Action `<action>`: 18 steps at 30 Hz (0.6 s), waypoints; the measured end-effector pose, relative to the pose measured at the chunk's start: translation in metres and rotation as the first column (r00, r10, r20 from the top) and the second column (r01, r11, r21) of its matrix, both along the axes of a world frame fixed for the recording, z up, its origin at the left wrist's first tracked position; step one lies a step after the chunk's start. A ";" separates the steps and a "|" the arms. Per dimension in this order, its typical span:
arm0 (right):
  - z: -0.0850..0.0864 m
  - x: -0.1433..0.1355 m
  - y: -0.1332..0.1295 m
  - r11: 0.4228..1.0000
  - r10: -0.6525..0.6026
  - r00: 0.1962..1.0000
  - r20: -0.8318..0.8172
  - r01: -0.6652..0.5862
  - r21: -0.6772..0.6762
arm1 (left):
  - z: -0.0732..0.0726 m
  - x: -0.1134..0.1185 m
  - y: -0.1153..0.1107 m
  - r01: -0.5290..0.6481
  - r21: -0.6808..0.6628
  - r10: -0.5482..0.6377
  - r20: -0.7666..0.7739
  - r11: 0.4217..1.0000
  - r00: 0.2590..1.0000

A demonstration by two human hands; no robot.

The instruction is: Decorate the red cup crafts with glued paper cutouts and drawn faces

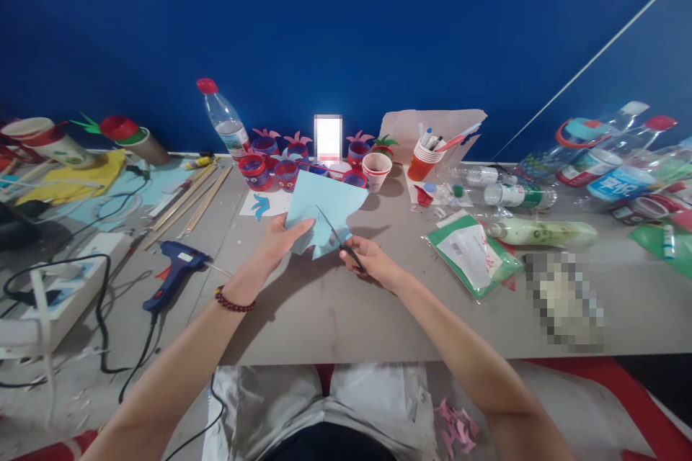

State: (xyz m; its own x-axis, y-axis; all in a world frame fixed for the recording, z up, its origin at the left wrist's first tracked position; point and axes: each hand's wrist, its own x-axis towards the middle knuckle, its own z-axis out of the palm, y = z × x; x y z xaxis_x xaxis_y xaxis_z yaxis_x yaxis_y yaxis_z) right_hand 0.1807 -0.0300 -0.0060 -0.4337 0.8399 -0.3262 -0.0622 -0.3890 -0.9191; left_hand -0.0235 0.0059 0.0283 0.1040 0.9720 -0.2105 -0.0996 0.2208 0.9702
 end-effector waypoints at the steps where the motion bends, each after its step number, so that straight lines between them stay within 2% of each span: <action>1: 0.000 0.000 0.000 1.000 0.001 1.000 0.002 -0.001 0.003 | -0.001 0.000 0.000 -0.005 0.001 0.005 0.001 1.000 1.000; 8: -0.003 0.001 0.001 1.000 0.016 1.000 -0.004 -0.016 0.026 | -0.008 0.003 -0.001 -0.029 0.030 0.029 -0.017 0.999 0.999; 18: -0.003 0.001 0.002 0.999 0.026 1.000 0.000 -0.026 0.043 | -0.011 0.007 -0.003 -0.070 -0.044 0.071 0.022 0.997 0.997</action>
